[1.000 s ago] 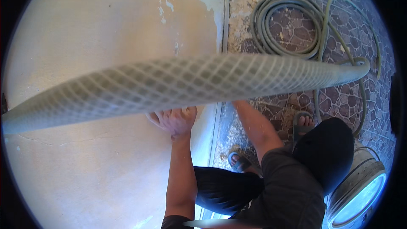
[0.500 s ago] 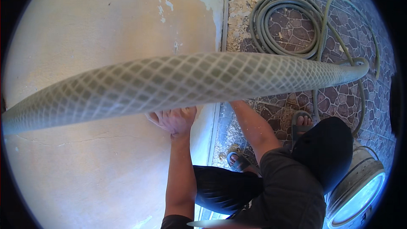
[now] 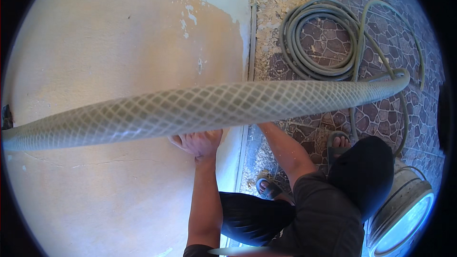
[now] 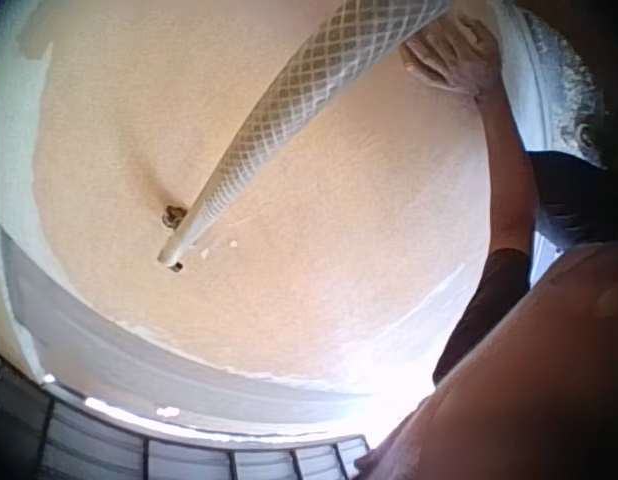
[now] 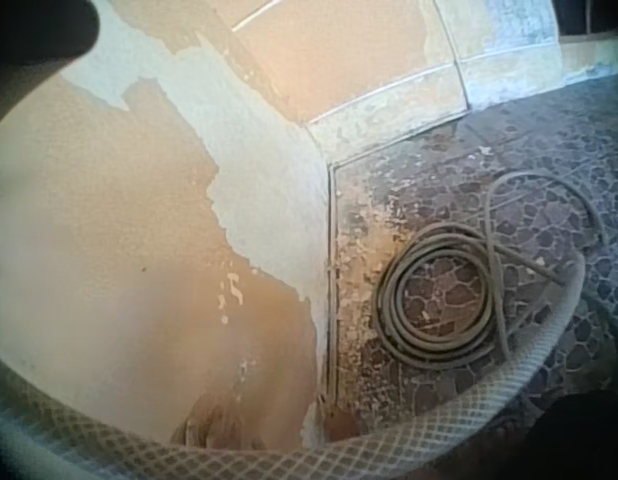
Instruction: Scraping and patching a wall using a putty knife.
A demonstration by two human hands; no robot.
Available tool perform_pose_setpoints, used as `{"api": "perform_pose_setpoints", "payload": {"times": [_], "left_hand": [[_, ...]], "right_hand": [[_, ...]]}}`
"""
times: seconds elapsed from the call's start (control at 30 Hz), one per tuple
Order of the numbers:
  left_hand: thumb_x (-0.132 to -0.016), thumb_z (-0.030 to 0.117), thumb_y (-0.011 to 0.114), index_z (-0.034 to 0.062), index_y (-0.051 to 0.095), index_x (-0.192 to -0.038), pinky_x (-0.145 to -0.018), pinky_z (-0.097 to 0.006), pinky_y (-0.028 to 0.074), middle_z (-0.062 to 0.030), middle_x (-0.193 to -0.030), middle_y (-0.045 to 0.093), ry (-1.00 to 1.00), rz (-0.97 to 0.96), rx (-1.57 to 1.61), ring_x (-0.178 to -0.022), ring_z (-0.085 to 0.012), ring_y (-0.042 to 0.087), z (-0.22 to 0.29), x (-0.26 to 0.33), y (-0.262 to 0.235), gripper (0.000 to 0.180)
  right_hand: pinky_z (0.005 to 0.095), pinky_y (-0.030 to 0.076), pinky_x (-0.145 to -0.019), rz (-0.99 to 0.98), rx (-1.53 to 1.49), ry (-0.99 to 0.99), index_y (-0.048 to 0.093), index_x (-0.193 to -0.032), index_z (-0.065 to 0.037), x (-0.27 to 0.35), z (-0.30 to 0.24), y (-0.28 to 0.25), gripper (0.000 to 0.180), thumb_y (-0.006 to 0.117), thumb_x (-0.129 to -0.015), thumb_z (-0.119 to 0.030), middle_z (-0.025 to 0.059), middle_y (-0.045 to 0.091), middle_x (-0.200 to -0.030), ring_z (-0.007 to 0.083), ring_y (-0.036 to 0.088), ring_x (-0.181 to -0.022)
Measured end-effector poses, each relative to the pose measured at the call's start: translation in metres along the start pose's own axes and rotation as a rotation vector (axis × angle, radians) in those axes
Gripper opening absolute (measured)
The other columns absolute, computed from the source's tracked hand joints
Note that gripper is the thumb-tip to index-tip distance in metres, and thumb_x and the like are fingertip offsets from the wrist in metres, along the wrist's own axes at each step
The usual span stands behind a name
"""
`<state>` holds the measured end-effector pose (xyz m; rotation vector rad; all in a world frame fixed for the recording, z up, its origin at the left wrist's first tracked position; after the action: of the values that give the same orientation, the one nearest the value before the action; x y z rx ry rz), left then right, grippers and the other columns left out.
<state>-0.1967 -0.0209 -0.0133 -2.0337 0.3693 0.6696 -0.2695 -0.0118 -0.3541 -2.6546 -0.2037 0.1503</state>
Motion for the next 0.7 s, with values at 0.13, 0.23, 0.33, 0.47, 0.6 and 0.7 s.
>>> {"api": "perform_pose_setpoints", "payload": {"times": [0.13, 0.23, 0.33, 0.47, 0.6, 0.7], "left_hand": [[-0.081, 0.034, 0.072, 0.0113, 0.076, -0.111, -0.119, -0.060, 0.019, -0.0064, -0.121, 0.069, -0.011, -0.021, 0.055, -0.135, -0.0334, 0.050, -0.008, 0.009, 0.010, 0.037], [-0.082, 0.035, 0.072, 0.0112, 0.076, -0.111, -0.119, -0.060, 0.019, -0.0068, -0.120, 0.070, 0.009, -0.049, 0.059, -0.133, -0.0339, 0.051, 0.001, 0.004, 0.009, 0.038], [-0.082, 0.036, 0.072, 0.0112, 0.076, -0.106, -0.119, -0.060, 0.018, -0.0071, -0.114, 0.070, 0.001, -0.011, 0.049, -0.131, -0.0346, 0.052, 0.005, 0.001, 0.007, 0.035], [-0.082, 0.036, 0.072, 0.0115, 0.076, -0.106, -0.119, -0.059, 0.018, -0.0065, -0.115, 0.070, -0.011, -0.049, 0.053, -0.131, -0.0348, 0.052, -0.005, 0.006, -0.001, 0.034], [-0.082, 0.035, 0.073, 0.0102, 0.076, -0.103, -0.119, -0.060, 0.019, -0.0064, -0.113, 0.070, 0.011, -0.037, 0.053, -0.130, -0.0339, 0.053, 0.003, 0.003, 0.010, 0.033], [-0.081, 0.033, 0.072, 0.0090, 0.076, -0.101, -0.119, -0.060, 0.021, -0.0072, -0.113, 0.070, 0.011, -0.033, 0.064, -0.129, -0.0324, 0.054, -0.001, 0.003, 0.008, 0.032]], "right_hand": [[0.0546, 0.023, -0.122, 0.004, 0.027, -0.010, 0.045, -0.151, -0.010, -0.017, 0.038, -0.015, 0.053, 0.051, -0.102, -0.030, 0.0194, 0.034, -0.160, 0.0391, 0.032, -0.148], [0.0545, 0.023, -0.122, 0.016, 0.060, -0.031, 0.046, -0.150, -0.010, -0.033, 0.020, -0.008, 0.052, 0.050, -0.102, -0.030, 0.0195, 0.035, -0.160, 0.0391, 0.033, -0.147], [0.0545, 0.024, -0.122, 0.043, 0.078, -0.054, 0.047, -0.149, -0.010, -0.034, -0.007, 0.003, 0.052, 0.050, -0.102, -0.030, 0.0196, 0.036, -0.159, 0.0391, 0.033, -0.147], [0.0544, 0.024, -0.121, 0.034, 0.088, -0.076, 0.048, -0.149, -0.010, -0.046, 0.027, -0.011, 0.051, 0.050, -0.102, -0.031, 0.0196, 0.037, -0.159, 0.0390, 0.034, -0.147], [0.0543, 0.024, -0.121, 0.071, 0.119, -0.102, 0.049, -0.148, -0.010, -0.050, 0.009, -0.010, 0.050, 0.050, -0.102, -0.031, 0.0197, 0.039, -0.158, 0.0390, 0.035, -0.146], [0.0543, 0.025, -0.121, 0.092, 0.118, -0.130, 0.049, -0.147, -0.010, -0.031, -0.004, -0.010, 0.050, 0.050, -0.102, -0.031, 0.0198, 0.039, -0.157, 0.0390, 0.036, -0.146]]}}
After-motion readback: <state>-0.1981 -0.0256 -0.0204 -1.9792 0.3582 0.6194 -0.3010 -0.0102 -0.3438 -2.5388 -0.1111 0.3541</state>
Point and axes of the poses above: each hand's wrist, its own x-axis away from the middle knuckle, its own y-axis out of the palm, z = x × y, the point moved 7 cm from there along -x, towards the middle knuckle
